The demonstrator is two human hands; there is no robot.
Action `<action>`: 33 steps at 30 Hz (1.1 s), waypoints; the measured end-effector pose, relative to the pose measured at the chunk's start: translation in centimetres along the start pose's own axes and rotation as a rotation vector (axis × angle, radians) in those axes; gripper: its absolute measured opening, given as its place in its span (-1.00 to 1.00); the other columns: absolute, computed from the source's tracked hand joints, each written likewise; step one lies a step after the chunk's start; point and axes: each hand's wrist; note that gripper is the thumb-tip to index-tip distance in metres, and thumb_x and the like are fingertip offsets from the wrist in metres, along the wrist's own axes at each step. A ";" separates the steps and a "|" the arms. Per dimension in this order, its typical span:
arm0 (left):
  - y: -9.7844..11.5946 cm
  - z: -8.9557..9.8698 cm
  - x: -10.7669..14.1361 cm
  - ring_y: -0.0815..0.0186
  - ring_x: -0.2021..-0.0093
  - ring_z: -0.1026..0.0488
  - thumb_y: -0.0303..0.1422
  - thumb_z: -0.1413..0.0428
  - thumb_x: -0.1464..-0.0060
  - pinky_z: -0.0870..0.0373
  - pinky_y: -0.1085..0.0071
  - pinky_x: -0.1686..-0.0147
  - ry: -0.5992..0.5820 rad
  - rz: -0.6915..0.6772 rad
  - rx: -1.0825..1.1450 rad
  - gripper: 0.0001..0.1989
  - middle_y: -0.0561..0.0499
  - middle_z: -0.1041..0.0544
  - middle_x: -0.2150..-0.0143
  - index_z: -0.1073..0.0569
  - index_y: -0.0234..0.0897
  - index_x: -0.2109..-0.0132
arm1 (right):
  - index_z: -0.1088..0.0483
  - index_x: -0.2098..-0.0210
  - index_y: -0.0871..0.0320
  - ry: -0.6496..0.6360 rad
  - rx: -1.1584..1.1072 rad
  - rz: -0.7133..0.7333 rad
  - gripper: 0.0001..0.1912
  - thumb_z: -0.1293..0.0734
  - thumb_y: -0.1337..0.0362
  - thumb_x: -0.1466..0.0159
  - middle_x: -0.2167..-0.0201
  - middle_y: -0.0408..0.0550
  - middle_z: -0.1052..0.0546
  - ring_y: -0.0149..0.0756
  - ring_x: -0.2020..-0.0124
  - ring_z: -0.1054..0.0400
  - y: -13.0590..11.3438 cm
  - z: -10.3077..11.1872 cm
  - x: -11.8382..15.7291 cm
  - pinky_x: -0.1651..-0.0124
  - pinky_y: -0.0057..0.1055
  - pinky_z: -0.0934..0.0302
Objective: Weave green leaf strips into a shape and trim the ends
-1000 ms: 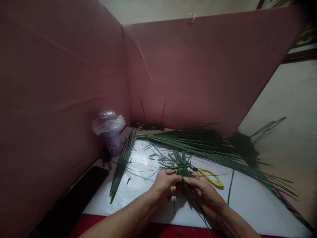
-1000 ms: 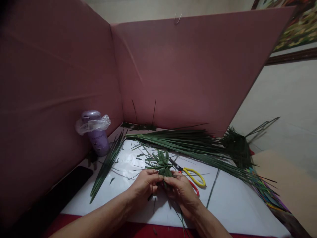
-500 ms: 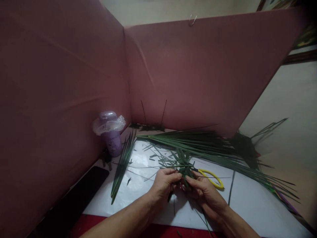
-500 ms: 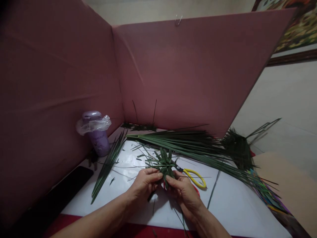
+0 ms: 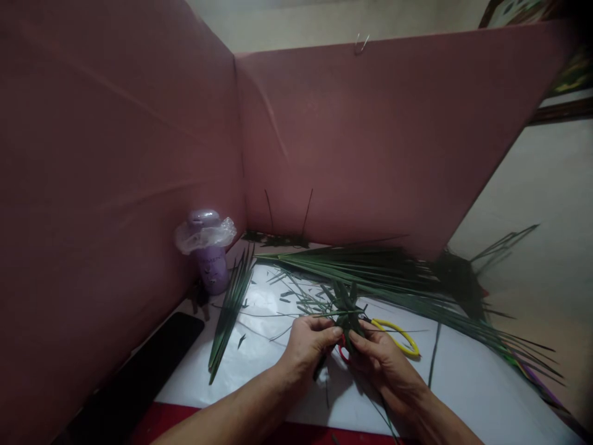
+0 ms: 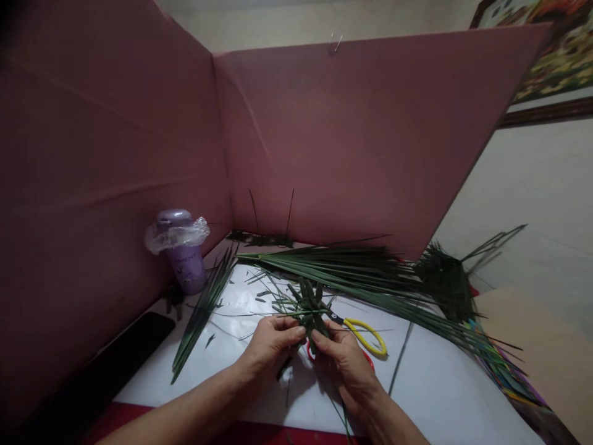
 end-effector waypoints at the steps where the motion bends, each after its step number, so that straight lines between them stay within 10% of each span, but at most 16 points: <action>1: 0.0 0.0 0.0 0.51 0.64 -0.19 -0.36 -0.31 0.35 0.00 0.52 0.59 0.004 0.002 -0.003 -0.76 0.06 -0.36 0.65 -0.43 -0.42 0.59 | -0.48 0.28 0.14 -0.006 0.000 0.000 -0.74 -0.47 0.31 -0.01 0.42 -0.12 -0.49 -0.43 0.41 -0.31 0.0 0.0 0.0 0.41 -0.58 -0.19; 33: 1.1 -0.6 0.0 0.38 0.53 -0.38 -0.45 -0.27 0.32 -0.24 0.48 0.49 0.129 -0.076 0.163 -0.78 0.01 -0.49 0.53 -0.47 -0.38 0.40 | -0.44 0.40 0.23 -0.038 -0.123 -0.078 -0.92 -0.40 0.35 -0.10 0.56 -0.16 -0.38 -0.54 0.60 -0.13 0.6 0.9 -0.2 0.59 -0.60 -0.05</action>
Point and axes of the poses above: each hand's wrist, its own x-axis away from the middle knuckle, its own z-axis out of the back of the hand, y = z × x
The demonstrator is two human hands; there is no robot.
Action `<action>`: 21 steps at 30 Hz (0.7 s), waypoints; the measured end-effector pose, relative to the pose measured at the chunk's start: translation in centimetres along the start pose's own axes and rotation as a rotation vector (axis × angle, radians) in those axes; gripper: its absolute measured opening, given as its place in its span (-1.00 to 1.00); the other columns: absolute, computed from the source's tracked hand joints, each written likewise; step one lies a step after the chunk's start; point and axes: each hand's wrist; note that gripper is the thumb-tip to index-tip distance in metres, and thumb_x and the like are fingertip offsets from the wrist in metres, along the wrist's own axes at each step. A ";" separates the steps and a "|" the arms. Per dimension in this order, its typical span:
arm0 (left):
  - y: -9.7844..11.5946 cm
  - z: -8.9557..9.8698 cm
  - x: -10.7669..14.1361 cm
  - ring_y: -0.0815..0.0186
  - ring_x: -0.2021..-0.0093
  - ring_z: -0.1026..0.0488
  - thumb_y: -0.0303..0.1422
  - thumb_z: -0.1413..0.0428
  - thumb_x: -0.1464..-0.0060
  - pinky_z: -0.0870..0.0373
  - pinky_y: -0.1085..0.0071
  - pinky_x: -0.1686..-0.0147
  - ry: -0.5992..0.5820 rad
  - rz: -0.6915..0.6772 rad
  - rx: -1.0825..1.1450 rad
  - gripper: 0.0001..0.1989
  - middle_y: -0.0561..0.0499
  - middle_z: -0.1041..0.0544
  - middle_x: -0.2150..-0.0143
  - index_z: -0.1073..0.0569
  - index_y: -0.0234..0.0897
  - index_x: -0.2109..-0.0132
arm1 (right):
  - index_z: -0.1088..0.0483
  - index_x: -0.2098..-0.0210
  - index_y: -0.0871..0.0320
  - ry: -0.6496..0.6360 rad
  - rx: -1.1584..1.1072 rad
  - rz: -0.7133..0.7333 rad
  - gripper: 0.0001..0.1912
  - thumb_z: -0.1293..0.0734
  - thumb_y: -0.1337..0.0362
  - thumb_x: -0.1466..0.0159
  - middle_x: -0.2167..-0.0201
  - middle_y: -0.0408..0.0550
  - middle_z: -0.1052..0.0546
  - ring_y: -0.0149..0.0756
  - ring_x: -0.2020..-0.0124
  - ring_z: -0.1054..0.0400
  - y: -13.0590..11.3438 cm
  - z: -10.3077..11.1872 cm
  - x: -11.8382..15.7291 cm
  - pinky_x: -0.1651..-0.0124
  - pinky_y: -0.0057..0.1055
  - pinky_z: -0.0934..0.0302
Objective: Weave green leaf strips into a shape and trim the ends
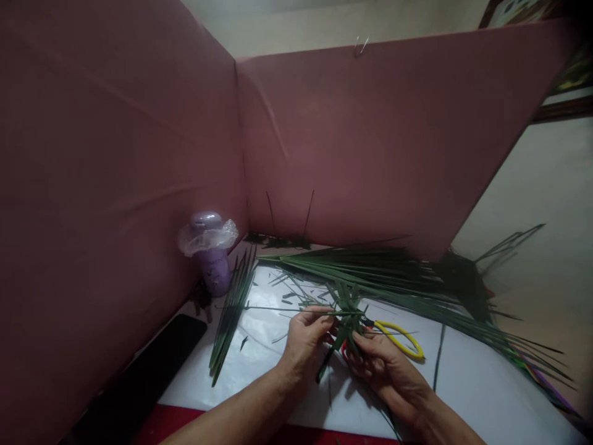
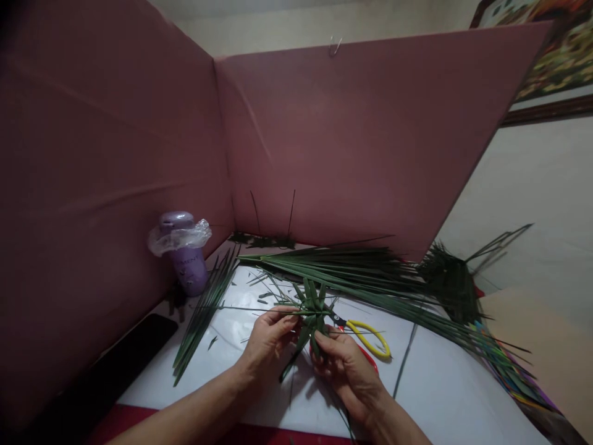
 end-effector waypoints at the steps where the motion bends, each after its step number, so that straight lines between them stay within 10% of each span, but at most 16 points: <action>1: 0.0 0.0 0.0 0.38 0.52 -0.39 -0.46 -0.26 0.31 -0.24 0.48 0.49 0.000 -0.009 -0.005 -0.79 0.01 -0.49 0.52 -0.47 -0.38 0.40 | -0.44 0.40 0.24 -0.013 0.004 0.002 -0.92 -0.40 0.35 -0.11 0.57 -0.16 -0.37 -0.55 0.61 -0.11 0.0 0.0 0.0 0.61 -0.61 -0.01; 21: 0.7 0.3 0.2 0.39 0.50 -0.36 -0.44 -0.21 0.18 -0.24 0.46 0.43 -0.102 -0.113 -0.134 -0.88 0.01 -0.48 0.51 -0.47 -0.38 0.39 | -0.40 0.58 0.28 -0.031 0.036 -0.049 -0.70 -0.42 0.15 -0.07 0.68 -0.18 -0.28 -0.56 0.66 -0.05 -0.1 -1.0 0.4 0.64 -0.59 0.08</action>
Point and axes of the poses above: each hand's wrist, its own x-axis away from the middle knuckle, its own z-axis out of the back of the hand, y = z × x
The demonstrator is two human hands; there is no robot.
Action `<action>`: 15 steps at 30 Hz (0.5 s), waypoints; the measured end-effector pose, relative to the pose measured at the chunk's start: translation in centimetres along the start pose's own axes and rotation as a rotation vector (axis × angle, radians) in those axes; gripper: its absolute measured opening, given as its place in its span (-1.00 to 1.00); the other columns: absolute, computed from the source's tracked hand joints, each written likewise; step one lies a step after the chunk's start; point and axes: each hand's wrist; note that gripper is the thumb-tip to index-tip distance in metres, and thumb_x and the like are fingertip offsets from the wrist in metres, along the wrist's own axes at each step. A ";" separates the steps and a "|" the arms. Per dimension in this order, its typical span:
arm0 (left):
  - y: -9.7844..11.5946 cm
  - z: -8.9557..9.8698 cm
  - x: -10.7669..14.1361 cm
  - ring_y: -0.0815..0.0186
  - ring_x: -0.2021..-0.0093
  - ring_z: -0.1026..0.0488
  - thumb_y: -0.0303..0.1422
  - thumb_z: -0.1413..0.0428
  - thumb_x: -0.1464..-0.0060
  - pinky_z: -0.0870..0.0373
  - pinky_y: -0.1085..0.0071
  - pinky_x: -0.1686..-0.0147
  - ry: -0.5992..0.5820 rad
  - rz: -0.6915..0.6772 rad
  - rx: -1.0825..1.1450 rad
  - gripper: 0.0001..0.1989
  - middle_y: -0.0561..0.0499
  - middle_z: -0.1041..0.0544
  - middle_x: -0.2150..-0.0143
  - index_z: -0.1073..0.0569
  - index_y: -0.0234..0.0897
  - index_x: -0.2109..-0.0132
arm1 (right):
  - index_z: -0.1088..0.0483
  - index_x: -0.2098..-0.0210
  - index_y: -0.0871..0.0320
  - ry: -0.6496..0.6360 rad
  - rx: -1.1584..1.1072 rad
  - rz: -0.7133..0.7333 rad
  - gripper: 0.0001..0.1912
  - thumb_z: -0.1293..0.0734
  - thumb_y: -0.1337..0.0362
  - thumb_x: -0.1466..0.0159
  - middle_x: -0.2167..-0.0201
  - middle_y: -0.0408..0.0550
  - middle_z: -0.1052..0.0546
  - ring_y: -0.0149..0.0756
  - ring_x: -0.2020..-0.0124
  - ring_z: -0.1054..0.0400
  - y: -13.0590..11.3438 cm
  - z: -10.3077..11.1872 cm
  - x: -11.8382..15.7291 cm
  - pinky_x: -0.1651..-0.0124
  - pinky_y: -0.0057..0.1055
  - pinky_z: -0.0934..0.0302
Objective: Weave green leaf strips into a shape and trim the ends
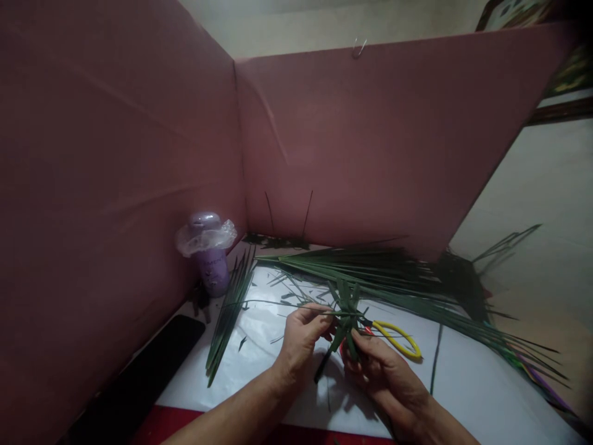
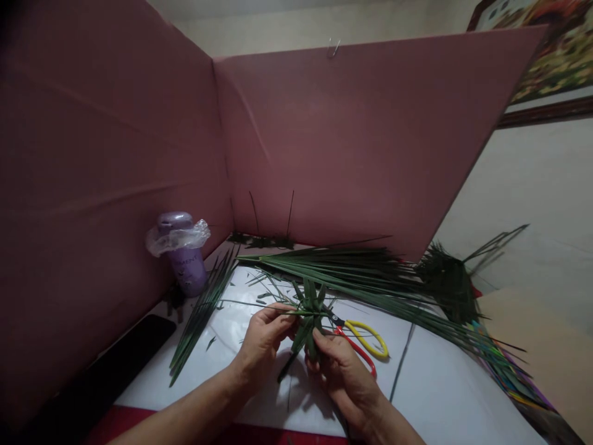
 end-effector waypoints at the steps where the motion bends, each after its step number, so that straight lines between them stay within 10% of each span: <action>1: 0.1 0.0 0.0 0.39 0.49 -0.36 -0.43 -0.20 0.16 -0.24 0.46 0.42 -0.010 -0.005 -0.004 -0.88 0.00 -0.49 0.50 -0.47 -0.38 0.39 | -0.41 0.56 0.27 0.000 -0.007 -0.003 -0.71 -0.42 0.15 -0.06 0.68 -0.18 -0.29 -0.56 0.66 -0.04 0.0 -0.1 0.0 0.64 -0.59 0.09; 15: 0.6 -0.5 0.9 0.44 0.45 -0.31 -0.42 -0.19 0.09 -0.20 0.49 0.39 -0.097 -0.047 -0.042 -0.92 0.02 -0.48 0.48 -0.50 -0.36 0.38 | -0.47 0.30 0.15 0.055 0.017 0.209 -0.72 -0.49 0.28 0.03 0.43 -0.14 -0.44 -0.43 0.45 -0.20 0.3 0.1 -0.2 0.39 -0.54 -0.13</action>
Point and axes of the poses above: each hand's wrist, its own x-axis away from the middle knuckle, its own z-axis out of the back of the hand, y = z × x
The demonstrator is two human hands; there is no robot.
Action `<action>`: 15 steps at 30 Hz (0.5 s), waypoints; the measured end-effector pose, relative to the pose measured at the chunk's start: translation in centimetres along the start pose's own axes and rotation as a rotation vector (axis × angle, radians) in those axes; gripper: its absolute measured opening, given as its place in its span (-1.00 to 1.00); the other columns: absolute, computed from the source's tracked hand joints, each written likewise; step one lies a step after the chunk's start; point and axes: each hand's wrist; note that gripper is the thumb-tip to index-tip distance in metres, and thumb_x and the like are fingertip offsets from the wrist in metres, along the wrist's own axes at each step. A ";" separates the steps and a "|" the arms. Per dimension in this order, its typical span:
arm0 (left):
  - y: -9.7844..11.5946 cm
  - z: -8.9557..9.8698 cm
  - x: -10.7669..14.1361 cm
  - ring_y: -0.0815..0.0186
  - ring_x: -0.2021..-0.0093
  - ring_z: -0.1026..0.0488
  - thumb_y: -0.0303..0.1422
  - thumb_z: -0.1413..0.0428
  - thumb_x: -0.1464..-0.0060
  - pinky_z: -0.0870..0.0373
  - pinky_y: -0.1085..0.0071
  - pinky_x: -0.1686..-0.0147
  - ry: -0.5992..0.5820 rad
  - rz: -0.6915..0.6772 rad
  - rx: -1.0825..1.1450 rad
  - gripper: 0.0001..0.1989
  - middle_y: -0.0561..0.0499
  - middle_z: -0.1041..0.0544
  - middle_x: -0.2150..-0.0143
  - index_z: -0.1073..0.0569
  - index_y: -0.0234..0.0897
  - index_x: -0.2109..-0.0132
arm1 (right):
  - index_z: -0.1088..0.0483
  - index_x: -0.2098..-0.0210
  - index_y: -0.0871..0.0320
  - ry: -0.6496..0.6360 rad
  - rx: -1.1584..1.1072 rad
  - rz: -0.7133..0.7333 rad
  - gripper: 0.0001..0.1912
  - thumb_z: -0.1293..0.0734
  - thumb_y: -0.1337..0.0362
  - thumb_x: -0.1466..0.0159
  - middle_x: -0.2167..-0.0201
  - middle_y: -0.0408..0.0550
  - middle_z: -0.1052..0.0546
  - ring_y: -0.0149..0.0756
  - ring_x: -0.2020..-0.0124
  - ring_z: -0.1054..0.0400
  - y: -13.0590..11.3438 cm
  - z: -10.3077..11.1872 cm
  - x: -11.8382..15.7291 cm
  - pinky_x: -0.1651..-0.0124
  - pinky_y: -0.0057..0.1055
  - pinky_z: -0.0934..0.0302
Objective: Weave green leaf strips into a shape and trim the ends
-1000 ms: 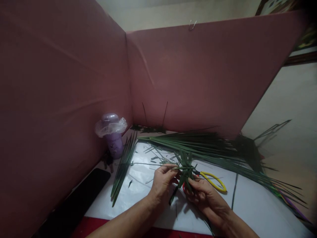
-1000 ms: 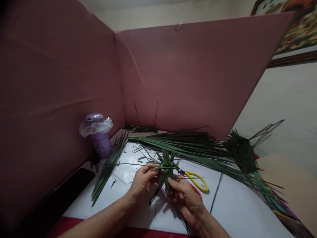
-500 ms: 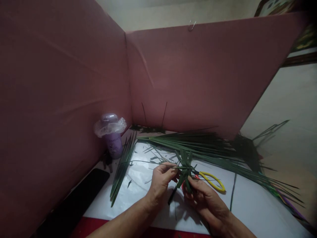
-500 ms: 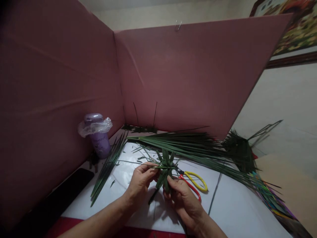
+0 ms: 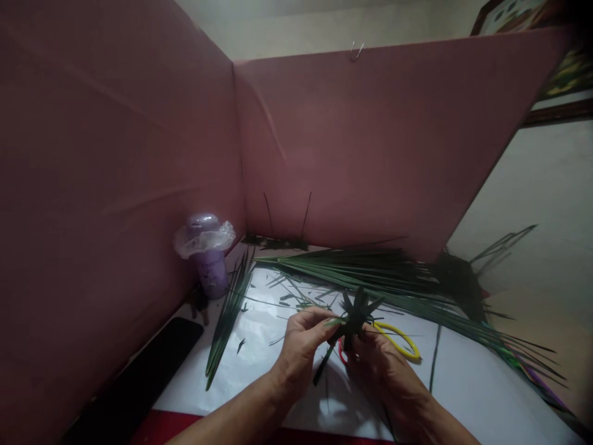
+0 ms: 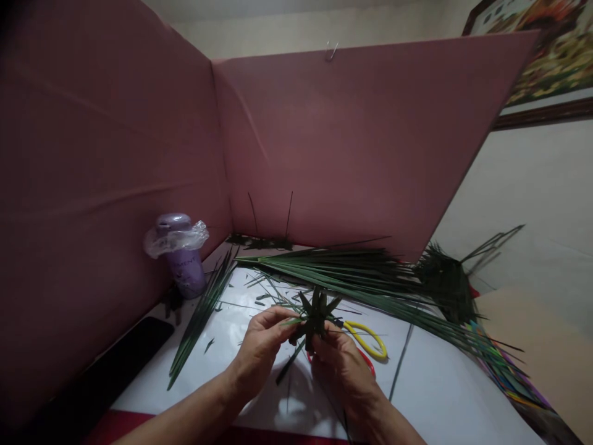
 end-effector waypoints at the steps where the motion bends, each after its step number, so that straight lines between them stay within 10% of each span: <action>1: 0.1 -0.1 0.1 0.44 0.45 -0.31 -0.42 -0.19 0.09 -0.20 0.49 0.39 -0.007 0.001 -0.008 -0.91 0.02 -0.48 0.48 -0.50 -0.36 0.38 | -0.47 0.31 0.15 0.001 -0.004 0.005 -0.73 -0.49 0.28 0.03 0.44 -0.14 -0.43 -0.43 0.45 -0.20 0.0 0.0 0.0 0.39 -0.54 -0.13; 15: 0.1 -0.1 -0.1 0.44 0.43 -0.35 -0.42 -0.22 0.12 -0.23 0.50 0.36 0.033 0.015 -0.005 -0.88 0.03 -0.49 0.46 -0.47 -0.34 0.36 | -0.48 0.32 0.20 -0.106 -0.085 -0.035 -0.79 -0.47 0.36 -0.01 0.50 -0.15 -0.42 -0.49 0.48 -0.19 0.3 0.1 -0.2 0.40 -0.58 -0.10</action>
Point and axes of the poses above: each hand's wrist, its own x-axis away from the middle knuckle, its own z-axis out of the back of the hand, y = z × x
